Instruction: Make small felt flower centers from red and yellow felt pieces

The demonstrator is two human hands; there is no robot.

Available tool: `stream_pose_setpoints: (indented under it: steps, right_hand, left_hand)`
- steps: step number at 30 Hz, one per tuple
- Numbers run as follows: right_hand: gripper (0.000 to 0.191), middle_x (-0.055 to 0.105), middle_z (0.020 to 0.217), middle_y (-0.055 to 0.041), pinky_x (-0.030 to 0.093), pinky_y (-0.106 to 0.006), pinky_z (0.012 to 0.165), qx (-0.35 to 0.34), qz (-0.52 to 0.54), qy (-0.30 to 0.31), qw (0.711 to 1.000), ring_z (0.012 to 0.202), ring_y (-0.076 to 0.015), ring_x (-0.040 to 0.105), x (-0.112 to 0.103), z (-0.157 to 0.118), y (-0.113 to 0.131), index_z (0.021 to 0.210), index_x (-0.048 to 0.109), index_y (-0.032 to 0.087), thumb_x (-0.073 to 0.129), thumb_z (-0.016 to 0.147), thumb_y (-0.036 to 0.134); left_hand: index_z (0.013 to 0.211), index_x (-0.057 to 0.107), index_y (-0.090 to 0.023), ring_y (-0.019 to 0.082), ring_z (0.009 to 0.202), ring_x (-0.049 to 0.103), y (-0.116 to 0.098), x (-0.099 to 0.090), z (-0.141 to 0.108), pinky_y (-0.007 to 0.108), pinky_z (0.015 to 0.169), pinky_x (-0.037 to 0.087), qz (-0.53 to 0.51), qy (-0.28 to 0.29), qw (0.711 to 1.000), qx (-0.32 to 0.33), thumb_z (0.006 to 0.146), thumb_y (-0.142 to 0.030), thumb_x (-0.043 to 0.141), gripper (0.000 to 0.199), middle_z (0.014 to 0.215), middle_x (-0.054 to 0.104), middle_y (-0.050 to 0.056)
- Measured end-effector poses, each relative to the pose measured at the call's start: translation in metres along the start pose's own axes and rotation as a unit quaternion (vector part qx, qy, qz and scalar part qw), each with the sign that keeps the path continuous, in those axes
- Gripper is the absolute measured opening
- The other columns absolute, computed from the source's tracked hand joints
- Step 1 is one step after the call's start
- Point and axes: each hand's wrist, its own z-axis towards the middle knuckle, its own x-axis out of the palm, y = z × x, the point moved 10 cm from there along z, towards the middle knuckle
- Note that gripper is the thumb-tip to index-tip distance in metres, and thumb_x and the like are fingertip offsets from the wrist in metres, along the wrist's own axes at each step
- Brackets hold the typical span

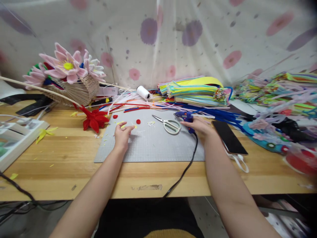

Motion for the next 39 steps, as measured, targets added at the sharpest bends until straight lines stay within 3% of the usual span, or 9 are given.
stream_pose_setpoints:
  steps: [4,6,8,11,14,16,21,27,39]
  right_hand:
    - [0.039,0.069,0.086,-0.0111,0.047,-0.036,0.074,0.082,-0.016,-0.092,0.992,0.088,-0.0268,0.062,0.002,0.000,-0.007,0.089,0.066,0.016,0.060,0.070,0.050]
    - [0.041,0.068,0.084,-0.0115,0.048,-0.033,0.068,0.082,0.059,-0.140,0.985,0.081,-0.0235,0.063,-0.003,-0.003,-0.002,0.086,0.066,0.015,0.057,0.071,0.052]
    - [0.041,0.068,0.081,-0.0097,0.047,-0.027,0.059,0.053,0.171,-0.149,0.972,0.070,-0.0176,0.062,-0.001,-0.007,0.012,0.083,0.064,0.016,0.056,0.071,0.055]
    - [0.041,0.063,0.066,-0.0039,0.041,-0.022,0.047,0.008,0.272,-0.052,0.961,0.050,-0.0096,0.052,0.026,-0.015,0.049,0.075,0.063,0.016,0.057,0.071,0.056]
    - [0.041,0.057,0.053,-0.0008,0.037,-0.021,0.045,-0.012,0.256,0.064,0.964,0.045,-0.0075,0.047,0.065,-0.028,0.083,0.066,0.062,0.015,0.060,0.070,0.055]
    - [0.041,0.058,0.053,-0.0012,0.038,-0.021,0.046,-0.021,0.229,0.093,0.969,0.045,-0.0077,0.048,0.083,-0.034,0.095,0.064,0.061,0.015,0.059,0.070,0.056]
    - [0.041,0.058,0.052,-0.0003,0.038,-0.021,0.046,-0.044,0.168,0.112,0.978,0.044,-0.0087,0.049,0.101,-0.038,0.106,0.066,0.062,0.017,0.058,0.071,0.057]
    - [0.035,0.059,0.054,-0.0004,0.041,-0.022,0.053,-0.084,0.126,0.095,0.984,0.053,-0.0118,0.055,0.099,-0.038,0.113,0.073,0.065,0.019,0.057,0.074,0.052]
    - [0.041,0.063,0.061,-0.0007,0.039,-0.023,0.059,-0.097,0.114,0.094,0.984,0.057,-0.0119,0.054,0.100,-0.035,0.112,0.081,0.068,0.017,0.057,0.074,0.055]
  left_hand:
    - [0.092,0.047,-0.017,0.007,0.047,0.043,-0.003,0.001,0.000,0.022,0.053,0.033,0.020,0.006,1.000,0.013,0.047,-0.025,0.074,0.053,0.058,0.058,-0.005]
    - [0.093,0.047,-0.017,0.007,0.048,0.045,-0.003,0.002,0.000,0.022,0.053,0.034,0.039,0.007,0.999,0.017,0.048,-0.026,0.074,0.053,0.059,0.058,-0.005]
    - [0.094,0.048,-0.017,0.009,0.051,0.049,-0.003,0.003,-0.001,0.023,0.054,0.036,0.056,0.008,0.998,0.019,0.049,-0.027,0.073,0.052,0.061,0.060,-0.004]
    - [0.094,0.048,-0.018,0.011,0.058,0.055,-0.002,0.004,-0.003,0.024,0.057,0.038,0.075,0.014,0.997,0.021,0.051,-0.027,0.073,0.051,0.065,0.062,-0.001]
    - [0.094,0.049,-0.018,0.012,0.059,0.056,-0.002,0.004,-0.004,0.024,0.057,0.039,0.092,0.013,0.995,0.025,0.052,-0.027,0.072,0.048,0.065,0.062,-0.002]
    - [0.094,0.049,-0.018,0.011,0.055,0.054,-0.001,0.003,-0.003,0.024,0.056,0.038,0.102,0.009,0.994,0.026,0.053,-0.026,0.072,0.047,0.062,0.061,-0.003]
    - [0.095,0.047,-0.019,0.011,0.055,0.054,-0.001,0.005,-0.003,0.024,0.057,0.038,0.115,0.015,0.992,0.039,0.054,-0.026,0.072,0.048,0.062,0.061,-0.004]
    - [0.093,0.047,-0.020,0.013,0.058,0.057,-0.001,0.006,-0.003,0.024,0.058,0.039,0.118,0.015,0.992,0.041,0.054,-0.026,0.072,0.046,0.061,0.061,-0.003]
    - [0.093,0.047,-0.019,0.012,0.059,0.057,-0.002,0.006,-0.004,0.024,0.059,0.039,0.129,0.014,0.991,0.042,0.055,-0.025,0.071,0.045,0.062,0.061,-0.003]
